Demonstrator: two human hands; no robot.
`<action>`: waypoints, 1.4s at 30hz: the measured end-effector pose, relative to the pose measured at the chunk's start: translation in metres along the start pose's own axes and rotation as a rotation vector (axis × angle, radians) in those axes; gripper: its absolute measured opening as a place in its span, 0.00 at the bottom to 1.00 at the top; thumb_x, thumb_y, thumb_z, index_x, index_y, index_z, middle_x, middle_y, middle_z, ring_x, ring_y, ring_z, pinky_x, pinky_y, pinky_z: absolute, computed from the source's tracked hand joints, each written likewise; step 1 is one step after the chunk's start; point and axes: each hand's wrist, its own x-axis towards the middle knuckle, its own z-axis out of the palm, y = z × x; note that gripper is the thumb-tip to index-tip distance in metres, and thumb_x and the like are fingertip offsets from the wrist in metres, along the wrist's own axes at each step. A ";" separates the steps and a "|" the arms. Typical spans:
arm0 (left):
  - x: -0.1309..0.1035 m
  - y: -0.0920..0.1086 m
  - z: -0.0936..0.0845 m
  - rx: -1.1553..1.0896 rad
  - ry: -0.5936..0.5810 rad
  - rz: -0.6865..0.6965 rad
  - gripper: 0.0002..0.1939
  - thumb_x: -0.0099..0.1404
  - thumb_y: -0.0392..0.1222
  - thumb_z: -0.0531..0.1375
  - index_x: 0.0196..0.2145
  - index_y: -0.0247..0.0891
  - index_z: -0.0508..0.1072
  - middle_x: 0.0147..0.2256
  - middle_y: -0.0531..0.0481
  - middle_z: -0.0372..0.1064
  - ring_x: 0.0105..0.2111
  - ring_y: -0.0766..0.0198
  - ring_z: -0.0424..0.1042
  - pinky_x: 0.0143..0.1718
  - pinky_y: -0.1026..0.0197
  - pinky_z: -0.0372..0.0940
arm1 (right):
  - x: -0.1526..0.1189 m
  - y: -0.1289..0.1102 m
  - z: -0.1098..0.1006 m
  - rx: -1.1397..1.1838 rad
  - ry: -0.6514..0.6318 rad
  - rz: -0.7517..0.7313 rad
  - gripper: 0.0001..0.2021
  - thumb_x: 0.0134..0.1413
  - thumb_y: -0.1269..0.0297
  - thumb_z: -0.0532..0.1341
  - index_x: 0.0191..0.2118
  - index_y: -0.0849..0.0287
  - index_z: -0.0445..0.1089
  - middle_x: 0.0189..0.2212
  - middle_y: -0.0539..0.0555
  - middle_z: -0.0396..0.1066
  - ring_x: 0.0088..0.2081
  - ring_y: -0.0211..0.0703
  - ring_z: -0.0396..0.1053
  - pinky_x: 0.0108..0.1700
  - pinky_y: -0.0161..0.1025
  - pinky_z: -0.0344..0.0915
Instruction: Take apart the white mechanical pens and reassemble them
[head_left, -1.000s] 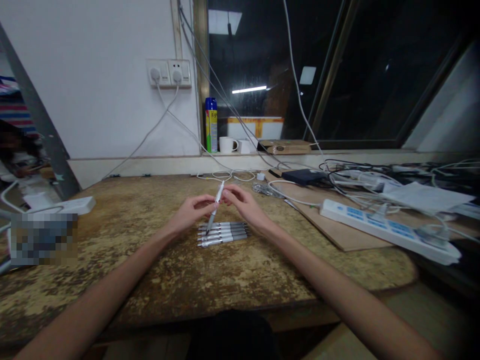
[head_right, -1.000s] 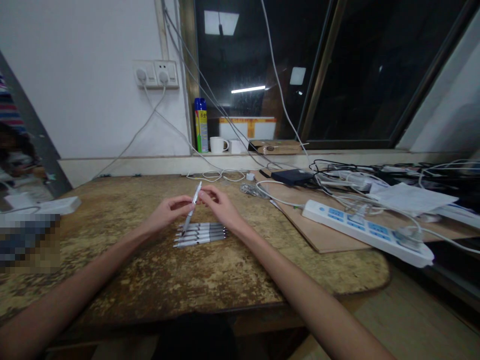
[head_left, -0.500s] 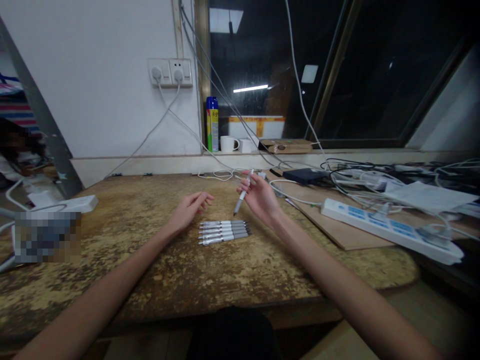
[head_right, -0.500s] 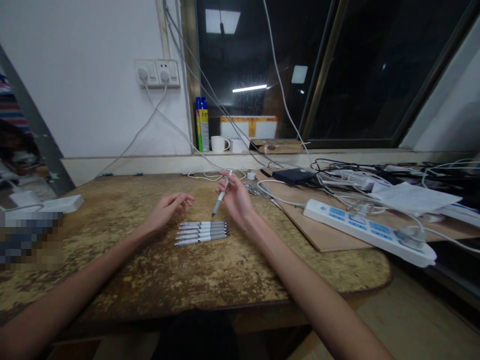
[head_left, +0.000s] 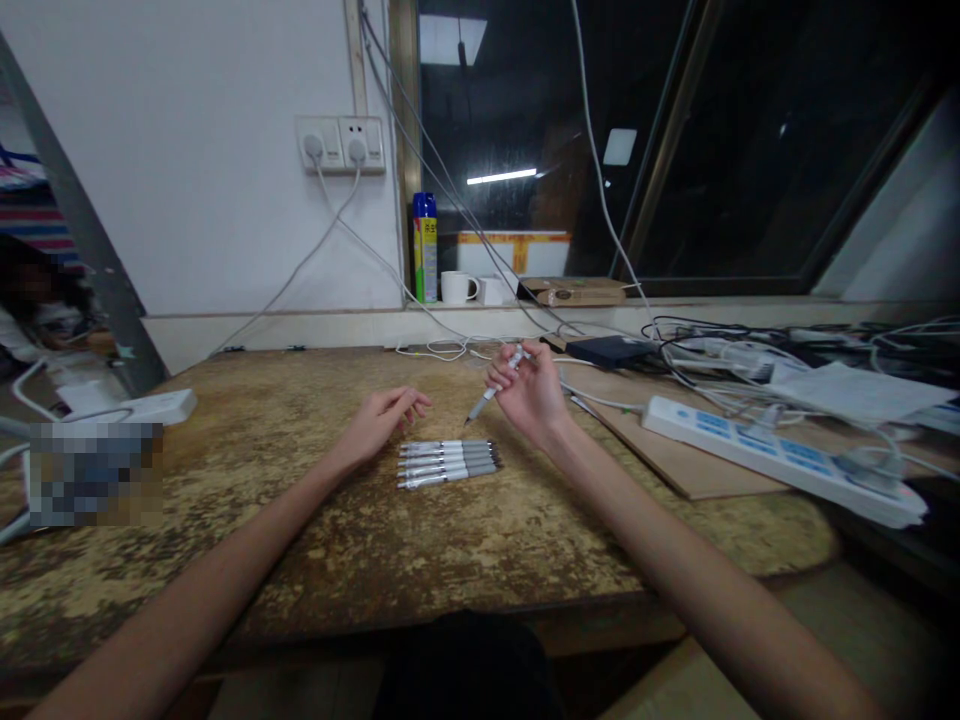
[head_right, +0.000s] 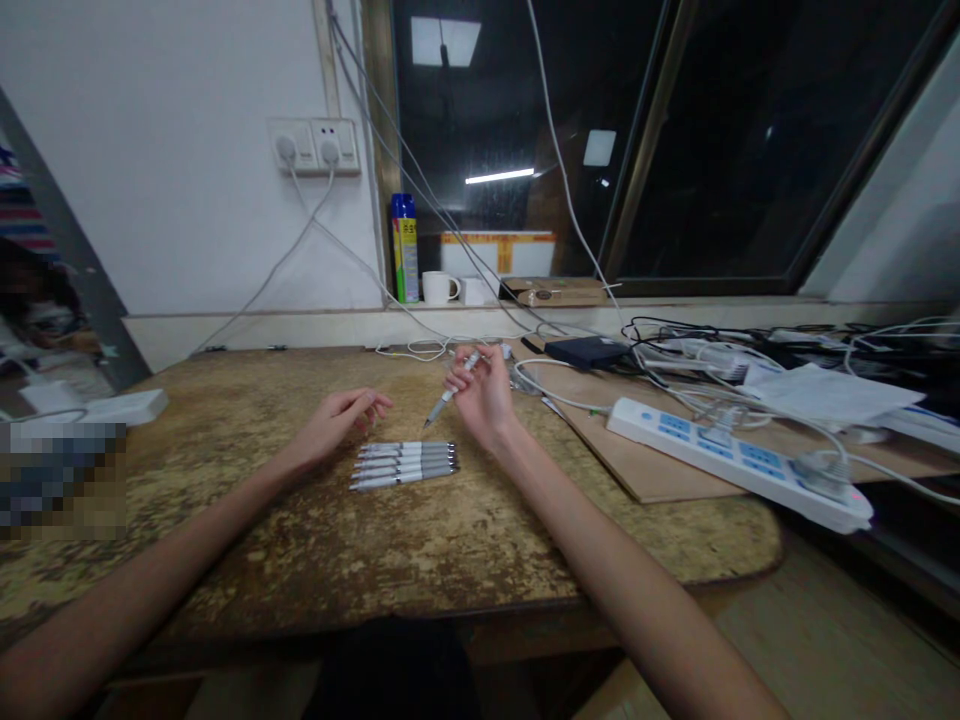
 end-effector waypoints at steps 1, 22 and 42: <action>0.000 0.000 0.000 0.001 0.000 -0.002 0.25 0.72 0.57 0.50 0.43 0.36 0.78 0.37 0.45 0.74 0.36 0.60 0.70 0.32 0.62 0.65 | 0.000 0.000 0.000 -0.002 -0.002 -0.004 0.13 0.63 0.60 0.51 0.27 0.56 0.62 0.19 0.44 0.44 0.20 0.36 0.48 0.26 0.32 0.57; -0.001 0.000 -0.003 0.055 0.007 -0.026 0.26 0.70 0.58 0.50 0.44 0.36 0.78 0.36 0.45 0.74 0.36 0.59 0.70 0.32 0.62 0.64 | -0.003 -0.006 0.004 -0.109 0.036 -0.061 0.12 0.62 0.55 0.54 0.33 0.54 0.67 0.21 0.45 0.46 0.22 0.38 0.49 0.28 0.35 0.60; -0.003 0.006 -0.003 0.073 -0.015 -0.046 0.26 0.70 0.58 0.50 0.43 0.35 0.79 0.35 0.46 0.75 0.34 0.60 0.70 0.31 0.62 0.63 | -0.005 -0.008 0.006 -0.108 0.006 -0.048 0.13 0.62 0.53 0.52 0.34 0.54 0.67 0.22 0.46 0.49 0.23 0.40 0.52 0.30 0.36 0.62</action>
